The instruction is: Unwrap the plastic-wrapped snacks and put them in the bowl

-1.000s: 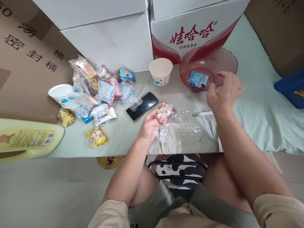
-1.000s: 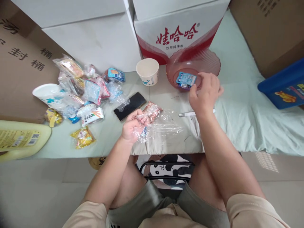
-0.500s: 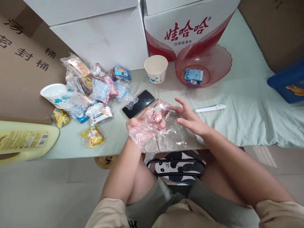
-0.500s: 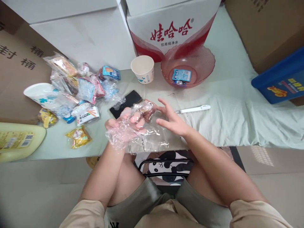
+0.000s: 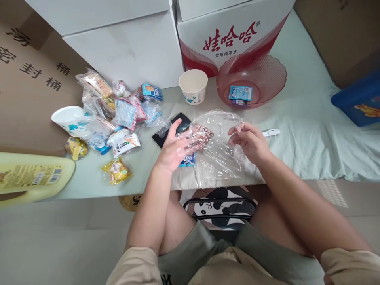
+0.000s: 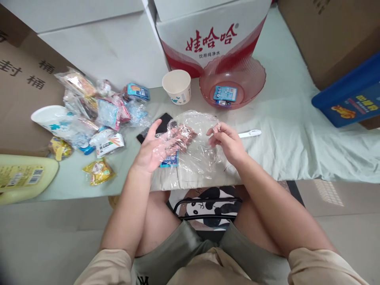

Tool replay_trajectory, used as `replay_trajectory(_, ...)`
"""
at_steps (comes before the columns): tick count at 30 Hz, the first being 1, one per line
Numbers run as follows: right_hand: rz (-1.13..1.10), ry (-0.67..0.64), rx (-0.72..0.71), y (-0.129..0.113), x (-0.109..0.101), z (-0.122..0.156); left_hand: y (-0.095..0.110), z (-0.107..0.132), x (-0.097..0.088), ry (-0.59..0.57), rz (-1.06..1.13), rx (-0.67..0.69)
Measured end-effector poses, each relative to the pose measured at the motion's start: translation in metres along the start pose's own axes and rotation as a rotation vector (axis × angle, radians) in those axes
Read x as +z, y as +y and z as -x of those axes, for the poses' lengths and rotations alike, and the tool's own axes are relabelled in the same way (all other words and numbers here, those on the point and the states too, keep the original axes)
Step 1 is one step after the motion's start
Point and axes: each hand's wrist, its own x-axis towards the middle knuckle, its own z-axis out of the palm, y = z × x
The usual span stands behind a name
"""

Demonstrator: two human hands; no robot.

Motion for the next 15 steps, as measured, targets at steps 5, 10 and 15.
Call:
replay_trajectory(5, 0.112, -0.003, 0.061, -0.004, -0.003, 0.003, -0.004, -0.002, -0.003, 0.022, -0.181, -0.010)
replay_trajectory(10, 0.237, 0.098, 0.056, -0.011, -0.005, 0.003, -0.002, -0.006, -0.006, 0.155, -0.242, 0.024)
replay_trajectory(15, 0.203, 0.296, -0.007, -0.010, -0.009, 0.000, -0.001, -0.010, -0.018, 0.322, -0.253, 0.126)
